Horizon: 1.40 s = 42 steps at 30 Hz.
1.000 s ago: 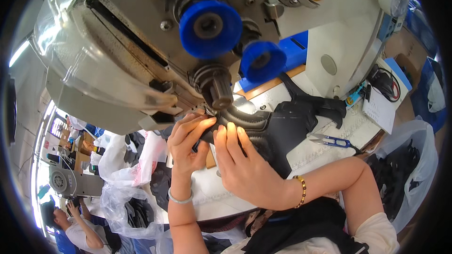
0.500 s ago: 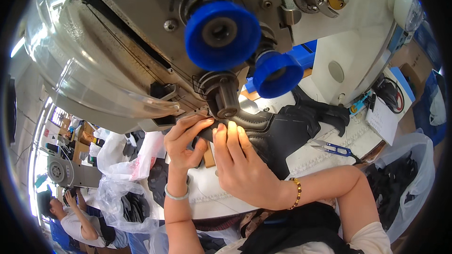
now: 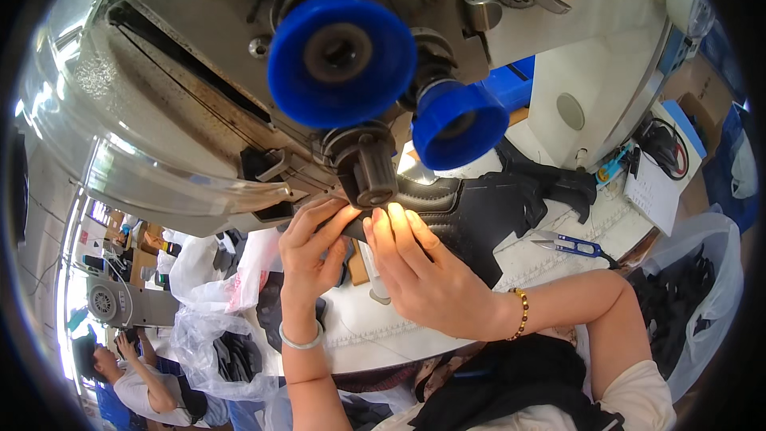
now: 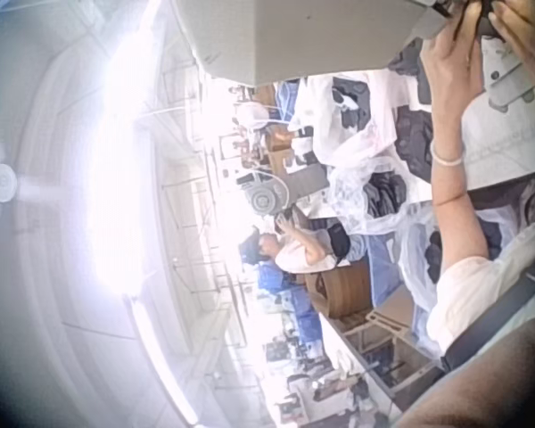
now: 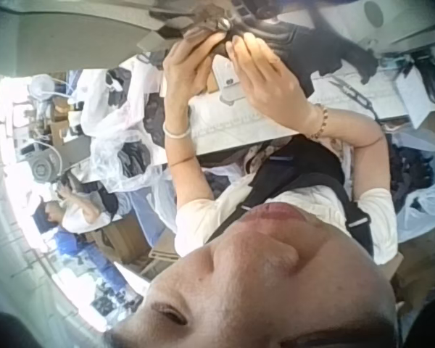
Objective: The person aligns and feeds shoe components into an industrial sewing machine, stitching along the edges by hand. They then pick up additional fabric pieces, position them together, and sew them using the machine.
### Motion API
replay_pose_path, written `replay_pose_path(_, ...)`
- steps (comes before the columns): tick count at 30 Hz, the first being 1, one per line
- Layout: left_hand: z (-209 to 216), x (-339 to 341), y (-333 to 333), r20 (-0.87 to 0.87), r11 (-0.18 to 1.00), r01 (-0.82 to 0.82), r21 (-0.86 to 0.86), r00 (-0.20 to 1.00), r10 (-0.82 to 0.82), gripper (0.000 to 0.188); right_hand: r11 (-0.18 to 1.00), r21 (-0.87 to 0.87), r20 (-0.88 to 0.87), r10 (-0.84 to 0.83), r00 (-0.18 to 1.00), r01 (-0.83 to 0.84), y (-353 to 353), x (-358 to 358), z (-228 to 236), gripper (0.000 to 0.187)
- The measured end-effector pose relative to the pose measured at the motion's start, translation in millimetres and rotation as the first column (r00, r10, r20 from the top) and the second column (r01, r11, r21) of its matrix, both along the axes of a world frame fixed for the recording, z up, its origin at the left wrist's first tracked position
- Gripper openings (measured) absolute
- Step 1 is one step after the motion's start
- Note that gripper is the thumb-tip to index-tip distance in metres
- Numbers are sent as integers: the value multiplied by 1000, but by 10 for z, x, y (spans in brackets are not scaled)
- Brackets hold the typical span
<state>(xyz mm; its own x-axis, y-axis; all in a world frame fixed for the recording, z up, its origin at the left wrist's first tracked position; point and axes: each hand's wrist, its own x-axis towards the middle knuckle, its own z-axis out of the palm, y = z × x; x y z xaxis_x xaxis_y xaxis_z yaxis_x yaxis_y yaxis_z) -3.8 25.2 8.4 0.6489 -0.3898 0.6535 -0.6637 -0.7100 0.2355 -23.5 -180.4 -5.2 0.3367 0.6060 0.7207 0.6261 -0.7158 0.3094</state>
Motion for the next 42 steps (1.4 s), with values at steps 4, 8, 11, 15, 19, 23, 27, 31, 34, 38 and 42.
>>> replay_pose_path(4, 23, -22, 11, 31, 999, -2, 34, 1000, 1, 33, 1000, -16, -9, 10, 1000, -10, -11, -15, 6, 45)
replay_pose_path(8, -5, 32, 57, -5, 994, 70, -81, 997, -71, 32, 999, 10, -43, 42, 998, -42, -32, 15, -17, 46)
replay_pose_path(11, 24, -4, 54, -29, 992, 44, -122, 998, -48, 34, 993, 66, -70, 99, 993, -94, -74, 24, 5, 46)
replay_pose_path(15, 33, -34, 42, -39, 999, 14, -45, 999, -15, 37, 974, 168, -167, 181, 969, -153, -162, 123, 41, 44)
replay_pose_path(19, 80, -96, -72, 101, 994, -58, 95, 994, 48, 39, 937, 281, -151, 255, 955, -206, -263, 254, 39, 41)
replay_pose_path(23, 128, -133, -145, 78, 995, -73, 63, 995, 68, 37, 934, 271, -131, 276, 952, -233, -270, 273, 32, 40)
replay_pose_path(27, 137, -137, -151, 74, 996, -68, 56, 995, 64, 37, 930, 279, -130, 284, 950, -240, -270, 266, 34, 40)
replay_pose_path(31, 140, -132, -145, 82, 996, -58, 70, 995, 52, 37, 945, 243, -112, 253, 961, -220, -278, 251, 53, 39)
replay_pose_path(34, 149, -122, -157, 67, 997, -53, 62, 997, 49, 38, 944, 247, -102, 251, 963, -220, -275, 268, 43, 39)
replay_pose_path(38, 182, -157, -142, 16, 997, -50, 62, 999, 49, 42, 923, 302, -128, 285, 950, -236, -252, 286, 20, 37)
replay_pose_path(42, 144, -100, -52, -83, 1000, -18, 18, 996, 20, 46, 918, 322, -128, 282, 951, -229, -268, 332, 0, 37)
